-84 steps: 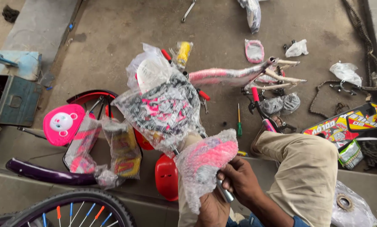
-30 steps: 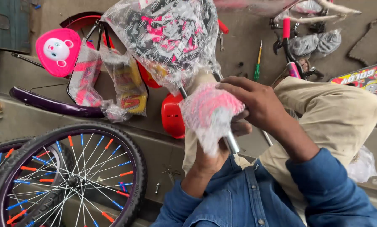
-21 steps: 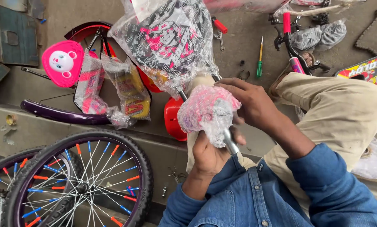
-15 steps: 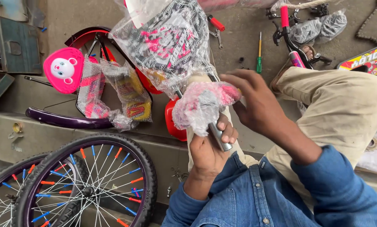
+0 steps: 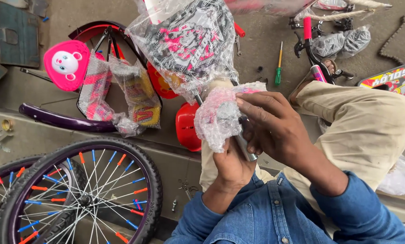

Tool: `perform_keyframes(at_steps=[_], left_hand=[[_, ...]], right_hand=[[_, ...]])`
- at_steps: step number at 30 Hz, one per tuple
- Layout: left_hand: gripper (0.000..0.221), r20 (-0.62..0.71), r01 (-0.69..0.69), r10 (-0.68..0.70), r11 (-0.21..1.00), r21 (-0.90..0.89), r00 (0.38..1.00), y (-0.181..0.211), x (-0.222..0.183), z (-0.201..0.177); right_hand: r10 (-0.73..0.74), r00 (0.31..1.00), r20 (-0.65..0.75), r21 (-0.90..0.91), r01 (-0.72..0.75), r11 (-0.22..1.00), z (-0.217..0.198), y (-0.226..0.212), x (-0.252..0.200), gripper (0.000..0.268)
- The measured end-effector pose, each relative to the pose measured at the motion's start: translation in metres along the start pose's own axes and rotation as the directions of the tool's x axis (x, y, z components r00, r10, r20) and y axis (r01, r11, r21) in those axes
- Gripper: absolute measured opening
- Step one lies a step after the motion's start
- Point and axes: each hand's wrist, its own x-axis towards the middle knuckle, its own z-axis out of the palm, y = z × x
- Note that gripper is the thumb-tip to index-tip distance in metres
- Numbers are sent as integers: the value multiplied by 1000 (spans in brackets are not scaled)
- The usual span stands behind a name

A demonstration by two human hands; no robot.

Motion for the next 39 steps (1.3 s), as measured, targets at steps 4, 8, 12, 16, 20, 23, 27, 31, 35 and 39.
perform_keyframes(at_steps=[4,8,12,16,20,23,27,31,35,39], left_hand=[[46,77,4,-4,1000,-1,997,4,-2,0],[44,80,-45,45,999,-3,996,3,6,4],[39,-80,-7,8,1000,16,997,-14,10,-17],[40,-72,-97,101,993,63,992,-24,10,-19],[35,-32,-184,186,981,57,982,-31,14,-15],[36,-43,-213,219,971,111,975,-34,17,-12],[35,14,-214,214,967,137,977,-27,15,0],[41,-82,-172,176,984,52,981,-32,15,-8],[35,-124,-217,246,953,212,961,-32,17,-20],[46,-88,-83,80,996,-35,993,-10,21,-45]], right_hand=[[111,986,-122,80,-101,992,14,-9,-20,40],[430,864,-263,205,-385,900,31,-4,-35,12],[806,491,331,805,-592,30,49,4,-44,23],[788,470,398,884,-426,-193,55,9,-47,25],[802,472,367,869,-480,-115,67,28,-62,23],[831,460,314,857,-513,-40,68,33,-63,24],[831,457,317,855,-517,-41,60,27,-53,24],[820,437,369,851,-513,-110,67,34,-63,26],[823,483,298,839,-544,16,67,39,-59,30],[443,773,454,743,-603,290,46,70,-45,34]])
